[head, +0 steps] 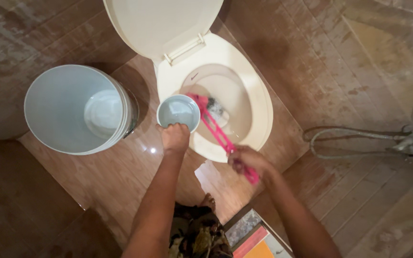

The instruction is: The person cleans a toilet by scrubbing the tank, lid, and bowl using a brush, rinsing the surfaces with water poured from a mug, and wiping down the toilet seat and lid by hand.

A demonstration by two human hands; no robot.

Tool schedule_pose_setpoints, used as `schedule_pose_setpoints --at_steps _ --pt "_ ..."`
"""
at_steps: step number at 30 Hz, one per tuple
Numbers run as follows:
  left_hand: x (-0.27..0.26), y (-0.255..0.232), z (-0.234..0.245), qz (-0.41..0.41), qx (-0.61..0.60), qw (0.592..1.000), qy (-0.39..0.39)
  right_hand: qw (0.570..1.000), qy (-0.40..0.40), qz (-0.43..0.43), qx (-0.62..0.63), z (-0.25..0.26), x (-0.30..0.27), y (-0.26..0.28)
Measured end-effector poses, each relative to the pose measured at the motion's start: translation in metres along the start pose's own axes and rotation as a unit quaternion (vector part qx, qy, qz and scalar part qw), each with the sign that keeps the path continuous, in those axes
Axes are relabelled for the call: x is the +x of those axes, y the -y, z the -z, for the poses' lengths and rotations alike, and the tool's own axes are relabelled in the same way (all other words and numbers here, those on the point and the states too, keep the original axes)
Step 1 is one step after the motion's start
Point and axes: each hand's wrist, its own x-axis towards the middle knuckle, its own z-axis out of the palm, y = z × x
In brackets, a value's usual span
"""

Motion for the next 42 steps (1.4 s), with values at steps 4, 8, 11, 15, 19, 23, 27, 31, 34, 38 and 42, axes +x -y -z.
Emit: schedule_pose_setpoints --at_steps 4,8,11,15,19,23,27,31,34,38,42 --pt "0.003 0.003 -0.004 0.009 0.0 1.0 -0.011 0.993 -0.017 0.049 0.101 -0.014 0.026 0.008" --pt "-0.004 0.007 -0.006 -0.02 -0.014 0.997 -0.071 0.997 0.016 0.055 0.053 -0.041 0.012 -0.03" --pt "-0.003 0.004 -0.001 -0.004 -0.024 0.999 -0.039 0.996 0.021 0.023 0.083 -0.037 -0.025 -0.057" --pt "-0.004 0.001 0.002 0.0 -0.012 0.998 -0.062 0.998 -0.054 -0.022 0.023 -0.029 -0.028 -0.064" --pt "0.005 0.004 -0.004 -0.009 0.012 0.999 -0.043 0.999 -0.006 0.053 0.0 -0.038 0.014 -0.046" --pt "0.005 0.027 -0.026 -0.047 0.001 0.998 -0.051 0.998 -0.061 0.028 0.009 -0.055 0.004 -0.056" --pt "0.0 0.055 -0.025 -0.06 -0.012 0.991 -0.118 0.99 -0.122 0.049 0.048 -0.05 -0.028 -0.082" --pt "0.004 0.07 0.003 -0.058 0.026 0.989 -0.13 0.986 -0.162 0.027 0.022 -0.045 -0.037 -0.095" --pt "0.012 0.075 0.027 -0.086 0.012 0.988 -0.128 0.985 -0.164 0.02 0.057 -0.05 -0.036 -0.09" --pt "0.024 0.072 0.049 -0.054 0.013 0.997 0.055 0.99 -0.12 0.044 0.06 -0.061 -0.021 -0.057" --pt "0.035 0.054 0.042 -0.016 0.0 0.999 0.048 0.972 -0.134 0.101 0.166 -0.062 0.02 -0.023"
